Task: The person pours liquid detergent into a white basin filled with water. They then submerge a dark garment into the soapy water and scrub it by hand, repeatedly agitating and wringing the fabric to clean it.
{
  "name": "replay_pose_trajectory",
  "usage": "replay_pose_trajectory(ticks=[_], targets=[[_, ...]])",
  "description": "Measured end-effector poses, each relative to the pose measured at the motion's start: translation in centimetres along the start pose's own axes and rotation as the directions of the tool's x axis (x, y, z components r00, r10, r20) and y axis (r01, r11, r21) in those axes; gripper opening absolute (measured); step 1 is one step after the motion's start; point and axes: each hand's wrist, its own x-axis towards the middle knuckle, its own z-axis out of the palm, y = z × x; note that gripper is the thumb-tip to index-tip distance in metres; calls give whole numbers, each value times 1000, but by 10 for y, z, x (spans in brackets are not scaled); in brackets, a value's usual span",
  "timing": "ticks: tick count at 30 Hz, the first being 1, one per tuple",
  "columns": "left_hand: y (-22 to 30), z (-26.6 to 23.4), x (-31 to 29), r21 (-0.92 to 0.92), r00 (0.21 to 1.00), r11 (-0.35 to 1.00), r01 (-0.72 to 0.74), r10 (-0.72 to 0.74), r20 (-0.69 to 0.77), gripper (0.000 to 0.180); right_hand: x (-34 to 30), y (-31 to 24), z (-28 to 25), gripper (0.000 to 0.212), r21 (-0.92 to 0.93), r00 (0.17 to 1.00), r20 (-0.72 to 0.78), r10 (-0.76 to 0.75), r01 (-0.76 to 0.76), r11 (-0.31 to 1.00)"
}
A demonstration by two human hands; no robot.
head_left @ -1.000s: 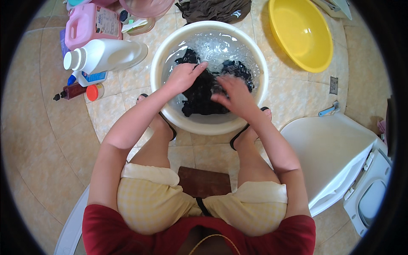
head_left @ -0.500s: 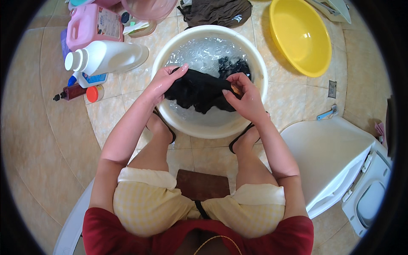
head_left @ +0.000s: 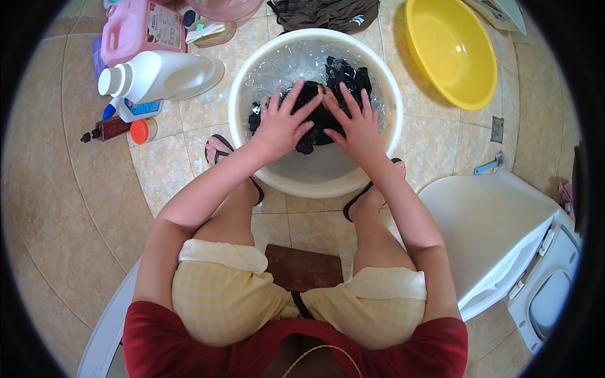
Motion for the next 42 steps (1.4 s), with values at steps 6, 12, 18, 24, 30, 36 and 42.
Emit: replay_pose_trajectory(ticks=[6, 12, 18, 24, 30, 36, 42], targets=[[-9, 27, 13, -3, 977, 999, 51, -49, 207, 68, 10, 6, 25, 66, -6, 987, 156, 29, -28, 1000], [-21, 42, 25, 51, 940, 985, 167, -175, 291, 71, 44, 10, 25, 66, -138, 916, 378, 135, -88, 987], [0, 12, 24, 57, 974, 985, 163, -170, 150, 71, 49, 20, 21, 62, 209, 973, 228, 38, -87, 974], [-19, 4, 26, -404, 981, 897, -179, 191, -11, 41, 30, 48, -1, 40, 584, 992, -62, 109, -52, 810], [7, -25, 16, -752, 986, 640, 157, -59, 156, 22, 25, 50, -8, 37, 118, 954, -244, -176, 210, 971], [-23, 1, 21, -869, 956, 483, 110, -291, -40, 21, 32, 54, -2, 29, 743, 976, 73, 207, -191, 641], [-32, 2, 20, -698, 913, 680, 224, -397, -94, 32, 42, 33, -14, 37, 798, 943, 131, 307, -284, 532]])
